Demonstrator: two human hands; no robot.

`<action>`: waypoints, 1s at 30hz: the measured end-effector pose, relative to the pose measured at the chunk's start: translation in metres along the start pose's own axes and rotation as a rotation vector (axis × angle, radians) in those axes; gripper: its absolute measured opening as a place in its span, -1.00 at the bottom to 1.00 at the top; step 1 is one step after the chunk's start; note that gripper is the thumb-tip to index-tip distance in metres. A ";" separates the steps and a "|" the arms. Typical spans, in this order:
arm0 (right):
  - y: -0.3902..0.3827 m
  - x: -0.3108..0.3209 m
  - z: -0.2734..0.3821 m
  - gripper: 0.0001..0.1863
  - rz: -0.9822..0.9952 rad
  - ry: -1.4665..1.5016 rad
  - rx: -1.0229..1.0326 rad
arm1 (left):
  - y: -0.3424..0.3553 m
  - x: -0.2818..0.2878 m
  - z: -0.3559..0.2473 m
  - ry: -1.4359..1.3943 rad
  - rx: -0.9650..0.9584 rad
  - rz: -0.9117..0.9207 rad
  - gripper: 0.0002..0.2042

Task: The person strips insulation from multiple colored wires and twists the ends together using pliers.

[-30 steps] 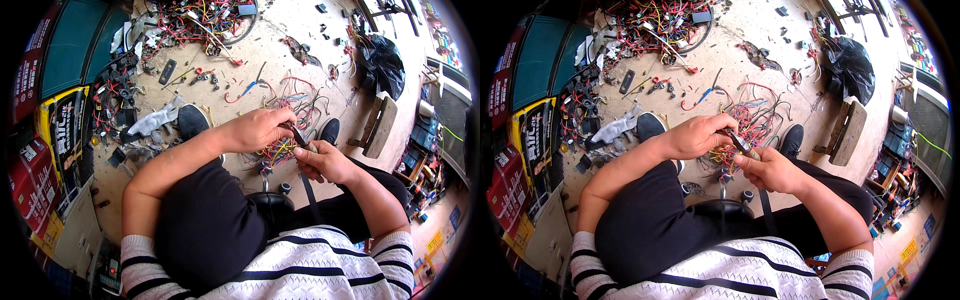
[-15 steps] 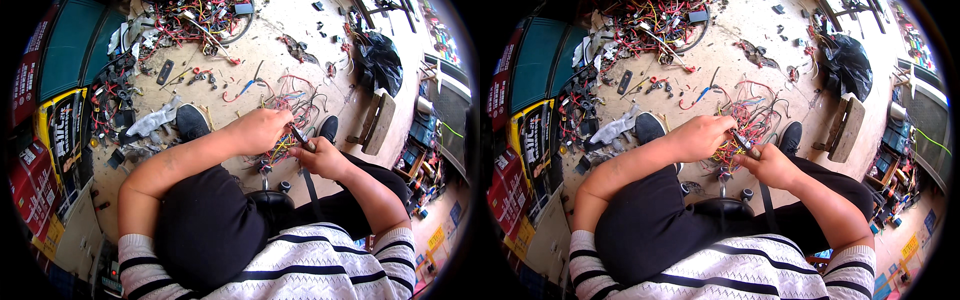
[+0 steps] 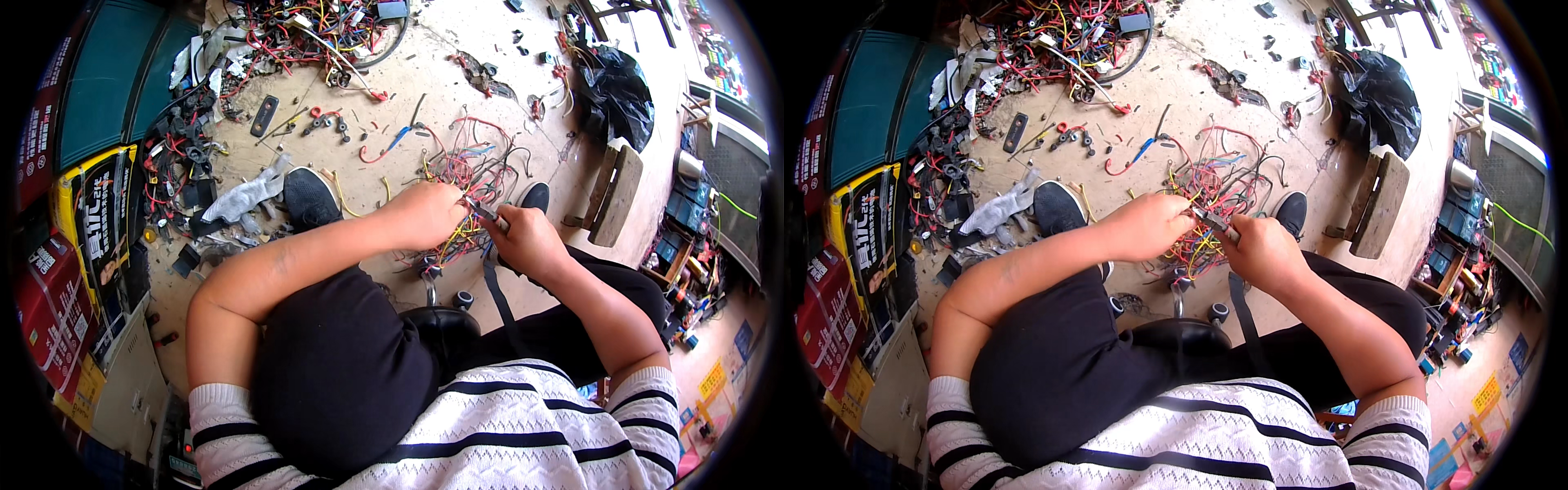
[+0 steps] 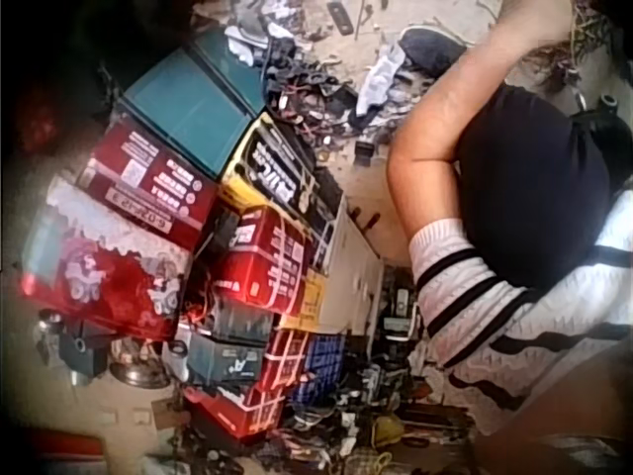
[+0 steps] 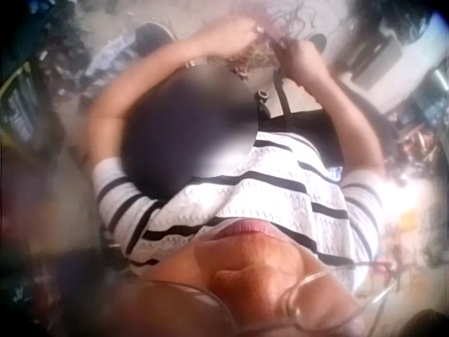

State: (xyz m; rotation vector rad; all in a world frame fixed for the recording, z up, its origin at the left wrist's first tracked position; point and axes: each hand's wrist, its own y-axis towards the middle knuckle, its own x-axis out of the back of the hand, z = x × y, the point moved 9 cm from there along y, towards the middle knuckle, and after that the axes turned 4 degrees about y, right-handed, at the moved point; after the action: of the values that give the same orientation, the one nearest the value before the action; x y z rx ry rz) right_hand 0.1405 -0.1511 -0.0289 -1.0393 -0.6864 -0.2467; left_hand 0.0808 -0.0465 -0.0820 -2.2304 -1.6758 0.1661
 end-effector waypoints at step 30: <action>0.010 -0.001 -0.001 -0.72 0.092 0.858 -0.060 | -0.010 -0.044 0.000 -1.256 0.350 0.421 -0.88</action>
State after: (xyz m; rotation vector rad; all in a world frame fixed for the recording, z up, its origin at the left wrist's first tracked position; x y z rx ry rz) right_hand 0.1451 -0.1473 -0.0367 -0.9048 0.1441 -0.5885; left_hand 0.0592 -0.0860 -0.0833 -2.2120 -1.3214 2.1073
